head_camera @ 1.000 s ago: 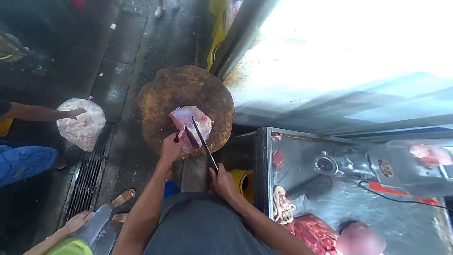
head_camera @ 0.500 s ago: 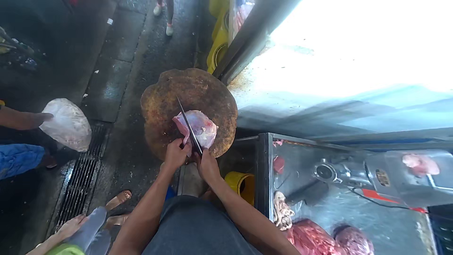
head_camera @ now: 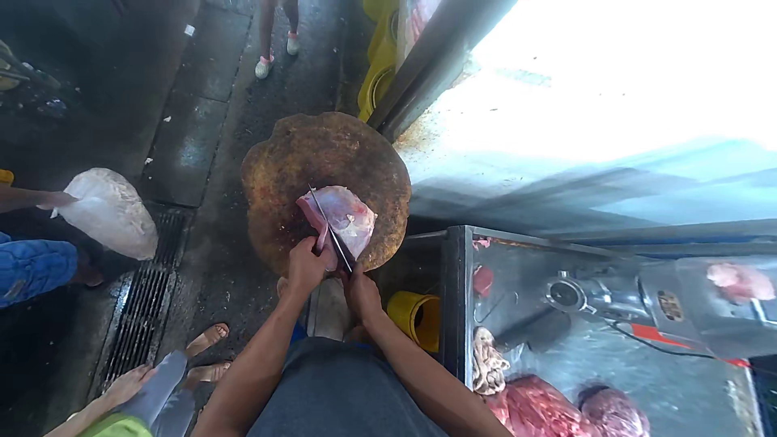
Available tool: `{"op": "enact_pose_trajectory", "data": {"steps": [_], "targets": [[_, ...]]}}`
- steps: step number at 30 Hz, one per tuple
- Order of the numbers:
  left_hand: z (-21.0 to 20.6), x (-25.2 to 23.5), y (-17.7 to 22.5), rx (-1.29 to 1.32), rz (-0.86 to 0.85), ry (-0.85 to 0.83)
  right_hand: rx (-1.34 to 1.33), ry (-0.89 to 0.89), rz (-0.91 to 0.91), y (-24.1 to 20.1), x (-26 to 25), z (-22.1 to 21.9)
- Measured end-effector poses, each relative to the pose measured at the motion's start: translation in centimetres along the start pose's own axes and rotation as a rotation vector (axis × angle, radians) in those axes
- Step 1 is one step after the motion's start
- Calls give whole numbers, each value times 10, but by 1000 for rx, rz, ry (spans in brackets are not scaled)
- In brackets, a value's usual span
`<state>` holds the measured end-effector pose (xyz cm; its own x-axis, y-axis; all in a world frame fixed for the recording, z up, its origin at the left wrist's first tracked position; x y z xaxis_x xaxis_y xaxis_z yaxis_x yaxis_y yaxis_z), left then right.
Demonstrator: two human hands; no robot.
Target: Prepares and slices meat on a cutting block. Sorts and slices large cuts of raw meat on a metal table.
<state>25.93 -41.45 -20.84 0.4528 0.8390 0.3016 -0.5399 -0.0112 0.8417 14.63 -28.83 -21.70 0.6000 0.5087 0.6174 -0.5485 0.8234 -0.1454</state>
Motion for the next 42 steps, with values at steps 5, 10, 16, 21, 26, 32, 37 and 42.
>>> {"op": "enact_pose_trajectory", "data": {"steps": [5,10,16,21,26,32,37,42], "targets": [[-6,5,14,-75,94,91,107,-69,-26,23,3,-3],[4,7,12,-6,216,193,136,-94,-93,58,15,-18],[33,-5,-25,-19,292,311,213,-192,-130,72,43,18],[75,-23,-23,-82,137,218,322,-216,-118,131,71,36],[86,-51,-18,-182,-137,-134,252,-148,-31,180,90,28],[67,-86,-11,-185,-224,-182,-69,-1,39,33,74,46],[62,-70,-5,-81,-114,-152,-91,-45,38,-68,33,51],[60,-68,-5,-94,-117,-142,-23,47,20,-90,-6,29]]}}
Point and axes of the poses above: each hand's wrist, its own x-axis away from the middle knuckle, its own z-axis out of the back of the hand, y = z × x, the point moved 1 cm from there along -x, towards the middle knuckle, and after that the axes turned 6 degrees about -z, right-handed, at the moved point
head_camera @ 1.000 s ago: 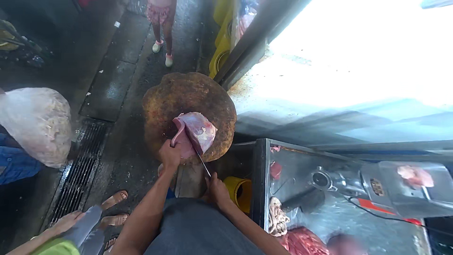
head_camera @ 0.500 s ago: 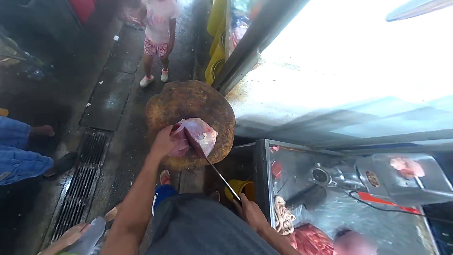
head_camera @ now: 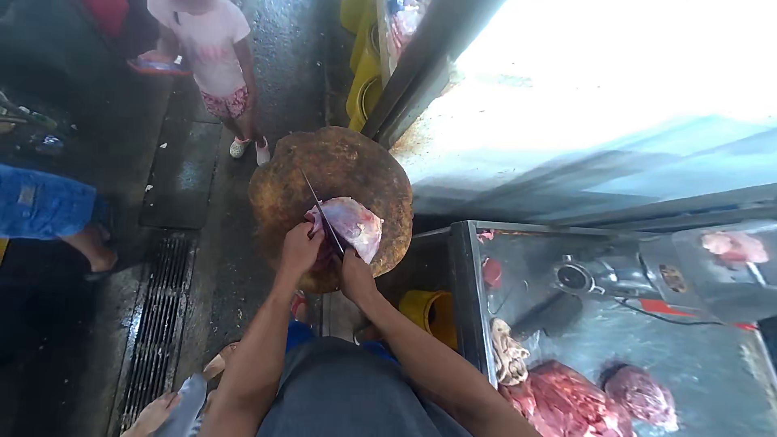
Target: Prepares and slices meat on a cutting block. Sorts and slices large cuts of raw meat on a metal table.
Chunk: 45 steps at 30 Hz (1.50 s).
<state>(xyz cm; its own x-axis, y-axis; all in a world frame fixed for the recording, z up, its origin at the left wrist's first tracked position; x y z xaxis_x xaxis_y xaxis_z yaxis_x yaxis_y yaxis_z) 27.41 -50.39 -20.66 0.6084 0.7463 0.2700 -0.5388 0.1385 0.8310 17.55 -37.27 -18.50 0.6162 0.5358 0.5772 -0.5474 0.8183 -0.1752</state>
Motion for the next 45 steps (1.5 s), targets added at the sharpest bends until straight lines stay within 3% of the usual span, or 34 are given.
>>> {"op": "enact_pose_trajectory", "data": {"steps": [4,12,18,21,24,28,32,36,39,42,45], "targets": [[-4,4,4,-31,-24,23,-39,43,-13,12,2,-16],[-18,29,4,-74,-12,164,124,-121,-153,71,22,-24],[-45,44,0,-245,-159,253,130,-129,-87,30,11,-4],[-55,55,2,-213,-212,358,153,-123,-62,10,-1,-1],[-34,57,8,-61,-49,378,161,-124,-75,19,1,-3],[21,42,5,65,161,441,107,-172,-93,81,29,-7],[76,29,11,-114,-99,305,72,-241,-142,130,60,-9],[115,26,51,-185,-431,275,-27,-316,-44,210,85,-25],[102,34,127,-178,-536,240,-168,-263,-42,276,126,-35],[59,39,202,-96,-717,149,-396,-123,-137,319,156,-50],[-23,42,266,12,-854,-36,-615,24,-291,358,171,-59]]}}
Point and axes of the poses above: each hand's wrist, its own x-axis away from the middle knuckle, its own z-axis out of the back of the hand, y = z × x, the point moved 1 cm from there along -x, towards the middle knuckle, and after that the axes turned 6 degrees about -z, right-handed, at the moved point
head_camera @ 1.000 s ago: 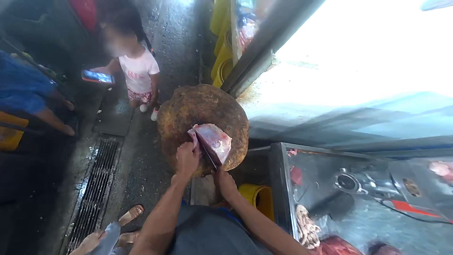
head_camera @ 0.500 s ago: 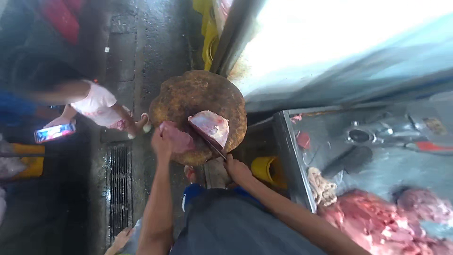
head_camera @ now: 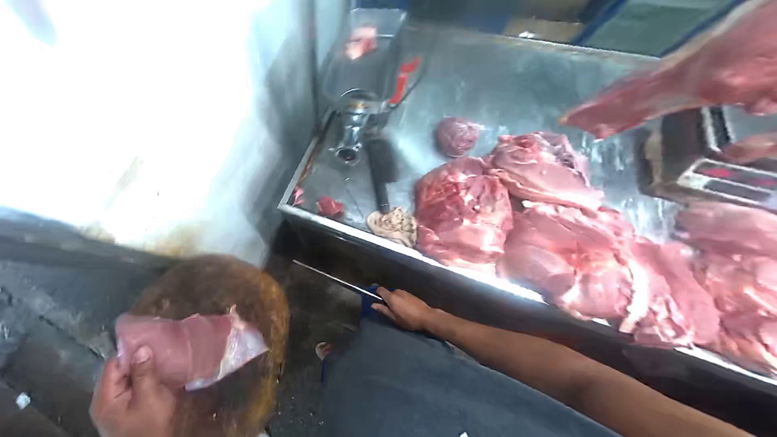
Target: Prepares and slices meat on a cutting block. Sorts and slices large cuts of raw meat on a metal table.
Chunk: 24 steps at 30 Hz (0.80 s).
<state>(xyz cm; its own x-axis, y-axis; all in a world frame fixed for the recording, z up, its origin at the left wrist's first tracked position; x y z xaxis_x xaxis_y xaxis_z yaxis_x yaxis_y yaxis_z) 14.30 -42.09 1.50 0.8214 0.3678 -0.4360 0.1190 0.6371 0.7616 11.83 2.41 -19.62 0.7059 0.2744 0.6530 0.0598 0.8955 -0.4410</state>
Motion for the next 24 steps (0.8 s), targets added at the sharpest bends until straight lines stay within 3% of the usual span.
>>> {"op": "enact_pose_trajectory", "data": {"steps": [8,11,15,18,24], "targets": [[-249,-65,67,141,75,-553,-360,223,-316,90,40,46],[-324,-74,77,176,97,-636,-403,309,-381,127,64,53],[-411,-81,38,162,246,-710,-483,397,-490,154,98,59],[-467,-76,-17,-58,394,-822,-542,479,-582,158,113,53],[-527,-72,-34,-439,352,-971,-682,536,-735,129,125,32]]}}
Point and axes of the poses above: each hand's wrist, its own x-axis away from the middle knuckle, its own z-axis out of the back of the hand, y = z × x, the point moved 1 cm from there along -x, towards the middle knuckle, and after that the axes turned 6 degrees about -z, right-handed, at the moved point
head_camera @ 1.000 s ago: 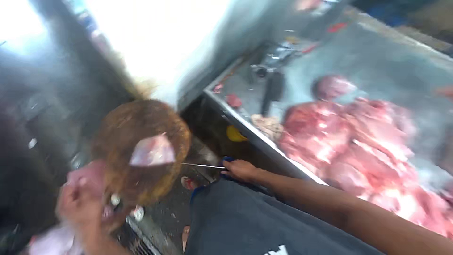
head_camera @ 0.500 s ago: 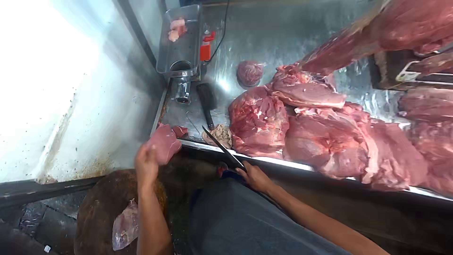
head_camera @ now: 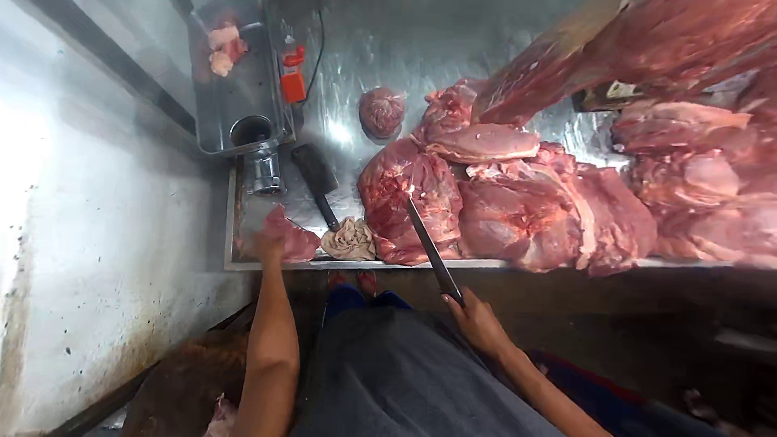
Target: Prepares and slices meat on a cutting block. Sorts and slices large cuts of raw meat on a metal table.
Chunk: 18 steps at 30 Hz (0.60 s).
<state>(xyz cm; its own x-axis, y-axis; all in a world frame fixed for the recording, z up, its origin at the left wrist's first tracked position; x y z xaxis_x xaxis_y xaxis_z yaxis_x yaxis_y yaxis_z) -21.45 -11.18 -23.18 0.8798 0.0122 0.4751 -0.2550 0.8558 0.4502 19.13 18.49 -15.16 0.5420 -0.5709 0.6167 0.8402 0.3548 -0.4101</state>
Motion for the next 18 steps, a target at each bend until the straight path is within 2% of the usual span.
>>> {"op": "enact_pose_trajectory", "data": {"steps": [4,10,14,18], "targets": [[-16,-12,8,31,70,-116,-35,50,-86,-6,18,-7],[4,19,40,314,-171,-124,-150,123,-153,-8,26,-7],[40,53,99,401,-310,-169,-291,215,-144,11,9,-8],[74,90,162,586,-399,-193,-395,182,-128,36,-11,-2]]}}
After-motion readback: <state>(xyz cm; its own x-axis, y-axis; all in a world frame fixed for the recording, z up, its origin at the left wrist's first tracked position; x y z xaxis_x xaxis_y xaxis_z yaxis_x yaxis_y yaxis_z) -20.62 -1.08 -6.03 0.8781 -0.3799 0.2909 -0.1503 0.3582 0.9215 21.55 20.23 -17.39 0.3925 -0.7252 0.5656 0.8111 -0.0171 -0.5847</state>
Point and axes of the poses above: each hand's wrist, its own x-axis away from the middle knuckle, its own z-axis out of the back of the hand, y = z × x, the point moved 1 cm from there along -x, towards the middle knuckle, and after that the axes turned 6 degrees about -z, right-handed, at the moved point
